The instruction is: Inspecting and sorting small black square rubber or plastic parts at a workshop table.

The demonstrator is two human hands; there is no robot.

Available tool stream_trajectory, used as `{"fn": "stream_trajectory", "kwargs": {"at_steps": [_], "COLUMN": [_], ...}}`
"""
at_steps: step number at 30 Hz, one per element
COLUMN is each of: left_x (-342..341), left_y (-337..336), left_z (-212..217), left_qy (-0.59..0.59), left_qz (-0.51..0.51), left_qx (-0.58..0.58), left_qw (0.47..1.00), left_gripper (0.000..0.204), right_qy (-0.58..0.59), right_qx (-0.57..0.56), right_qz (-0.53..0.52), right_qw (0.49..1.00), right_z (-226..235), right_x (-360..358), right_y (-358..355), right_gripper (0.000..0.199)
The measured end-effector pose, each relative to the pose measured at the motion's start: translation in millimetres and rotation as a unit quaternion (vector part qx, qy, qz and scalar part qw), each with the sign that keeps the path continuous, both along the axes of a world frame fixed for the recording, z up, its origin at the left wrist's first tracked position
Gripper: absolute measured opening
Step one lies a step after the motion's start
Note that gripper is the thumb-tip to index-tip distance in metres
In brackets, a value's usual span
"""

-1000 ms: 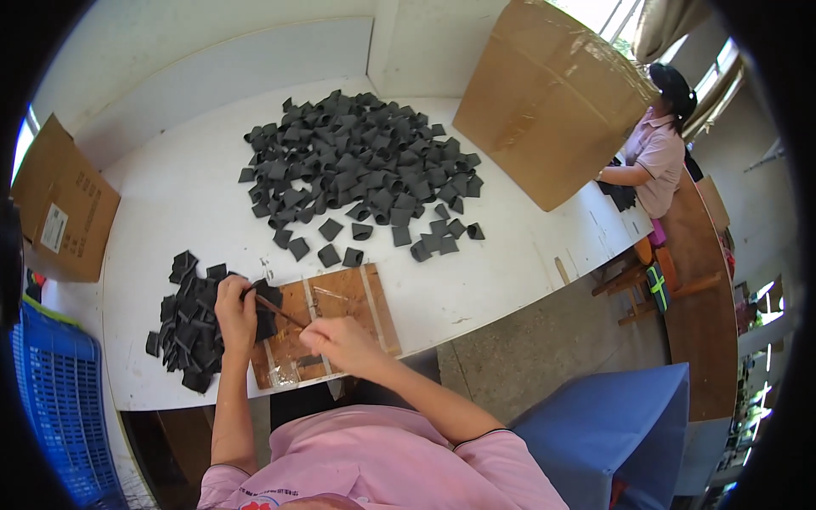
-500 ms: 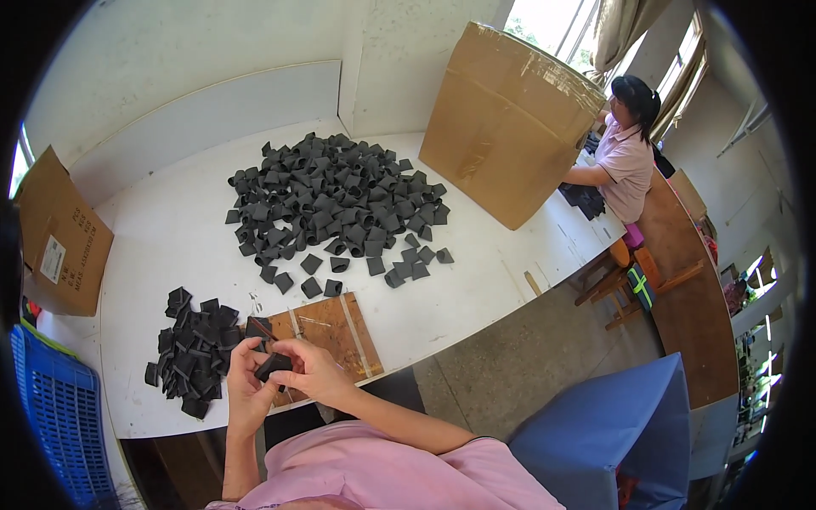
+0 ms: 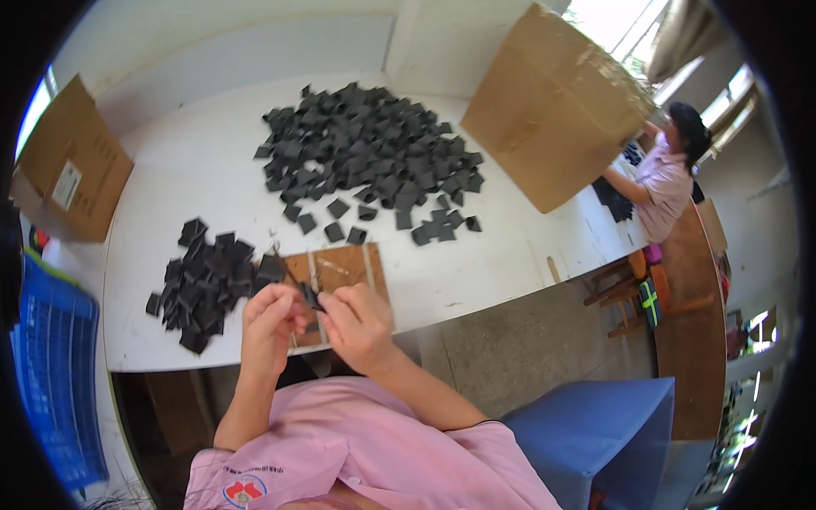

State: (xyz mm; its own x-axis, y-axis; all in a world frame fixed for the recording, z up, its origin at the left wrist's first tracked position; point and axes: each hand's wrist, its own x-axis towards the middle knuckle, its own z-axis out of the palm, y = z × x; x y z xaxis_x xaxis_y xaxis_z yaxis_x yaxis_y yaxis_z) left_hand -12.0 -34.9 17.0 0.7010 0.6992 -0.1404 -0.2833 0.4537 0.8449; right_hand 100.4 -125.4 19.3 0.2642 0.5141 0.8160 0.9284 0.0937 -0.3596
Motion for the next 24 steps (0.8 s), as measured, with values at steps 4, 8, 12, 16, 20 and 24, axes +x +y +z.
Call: {"fn": "stream_trajectory", "kwargs": {"at_steps": [4, 8, 12, 16, 20, 24], "left_x": [9, 8, 6, 1, -1, -2], "left_y": [1, 2, 4, 10, 9, 10], "left_z": [5, 6, 1, -4, -7, -8], "left_qy": [-0.009, 0.001, 0.012, 0.030, 0.058, 0.069], "left_qz": [-0.005, -0.024, -0.044, -0.100, -0.100, -0.121], "left_qx": [-0.035, -0.068, -0.084, -0.091, -0.066, -0.063], "left_qw": [0.999, 0.997, 0.995, 0.990, 0.991, 0.988], "left_gripper": [0.012, 0.011, 0.010, 0.007, 0.006, 0.006], "right_qy": [-0.058, -0.112, -0.161, -0.183, -0.197, -0.206], "right_qx": [-0.002, 0.003, -0.013, -0.022, -0.046, -0.059], "right_qz": [0.027, 0.015, 0.013, 0.027, 0.052, 0.057], "right_qw": [0.998, 0.994, 0.987, 0.983, 0.978, 0.975], "right_z": [-4, -6, -5, -7, -8, -6], "right_x": [9, 7, 4, 6, 6, 6], "right_y": [1, 0, -6, -11, -17, -20], "right_gripper": [0.029, 0.027, 0.028, 0.030, 0.032, 0.031]}}
